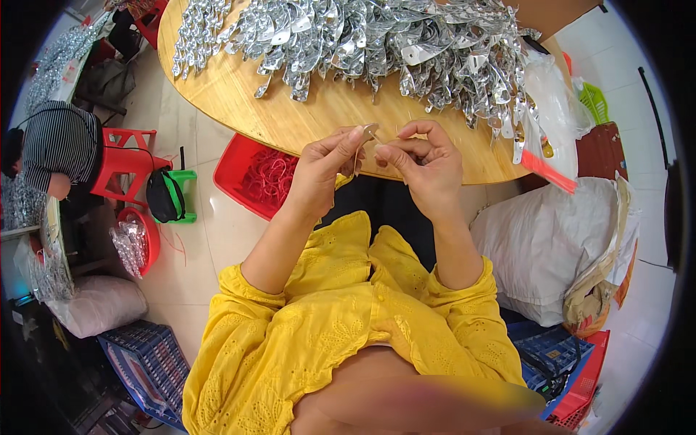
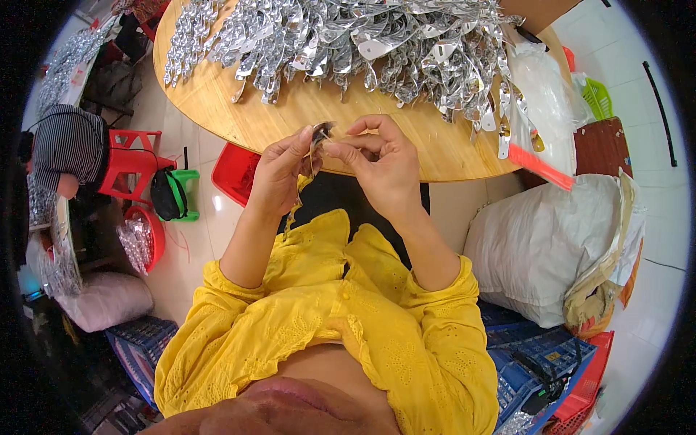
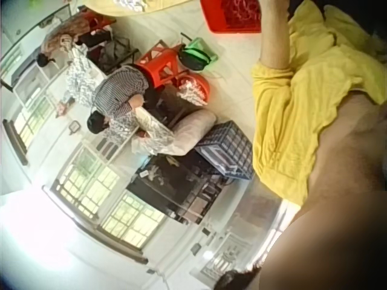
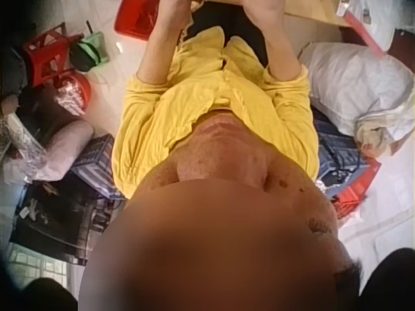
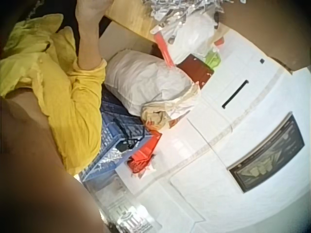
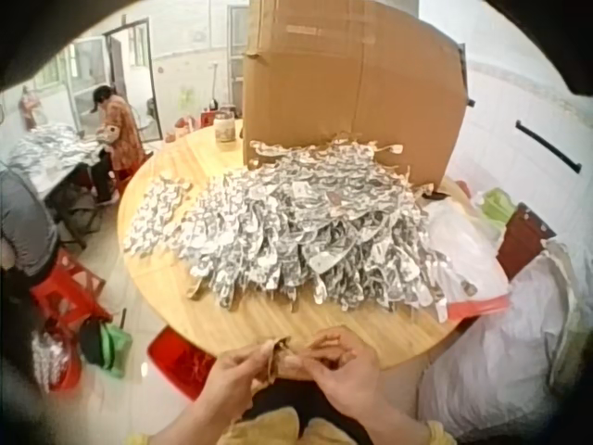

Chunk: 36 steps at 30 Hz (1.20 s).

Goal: The recorder is assembling silver tinsel decorations by tying or hooking them onto a thin gold string.

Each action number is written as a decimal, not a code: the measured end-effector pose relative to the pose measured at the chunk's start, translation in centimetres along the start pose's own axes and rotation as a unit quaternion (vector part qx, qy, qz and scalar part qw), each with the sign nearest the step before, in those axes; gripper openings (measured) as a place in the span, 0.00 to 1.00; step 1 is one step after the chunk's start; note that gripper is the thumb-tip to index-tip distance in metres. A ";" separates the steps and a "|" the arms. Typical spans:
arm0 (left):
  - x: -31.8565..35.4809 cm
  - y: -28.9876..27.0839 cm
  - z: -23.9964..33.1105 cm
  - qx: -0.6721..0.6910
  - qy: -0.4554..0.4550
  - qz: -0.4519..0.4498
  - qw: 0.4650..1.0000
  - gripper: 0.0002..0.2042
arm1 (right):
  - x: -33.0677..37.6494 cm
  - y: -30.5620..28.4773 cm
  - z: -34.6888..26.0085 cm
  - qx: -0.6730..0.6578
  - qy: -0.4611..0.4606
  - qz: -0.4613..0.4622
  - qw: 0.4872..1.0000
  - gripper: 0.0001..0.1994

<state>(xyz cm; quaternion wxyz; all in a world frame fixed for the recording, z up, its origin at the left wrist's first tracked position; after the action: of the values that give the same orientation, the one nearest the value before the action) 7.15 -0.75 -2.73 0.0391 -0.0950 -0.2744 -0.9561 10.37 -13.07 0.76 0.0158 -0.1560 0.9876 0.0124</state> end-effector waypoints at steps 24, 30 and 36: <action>0.4 0.2 0.5 0.003 0.002 0.004 1.000 0.13 | -0.1 0.3 -0.6 -0.013 -0.008 -0.004 1.000 0.13; 0.5 0.7 0.4 -0.008 -0.005 -0.021 1.000 0.13 | -0.5 0.6 -0.7 -0.043 -0.019 -0.021 0.999 0.13; 1.0 1.4 0.2 0.078 -0.046 -0.026 0.996 0.15 | -0.4 0.7 -0.9 -0.094 -0.047 -0.059 0.993 0.13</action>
<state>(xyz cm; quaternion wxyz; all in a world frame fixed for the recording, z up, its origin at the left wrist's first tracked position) 6.37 -1.88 -1.67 0.0093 -0.1280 -0.3518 -0.9272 10.55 -12.27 1.70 0.0481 -0.2140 0.9692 0.1115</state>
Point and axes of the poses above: each hand's wrist, its own x-axis away from the middle knuckle, its own y-axis out of the palm, z = x × y, the point moved 7 cm from there along -x, towards the middle knuckle
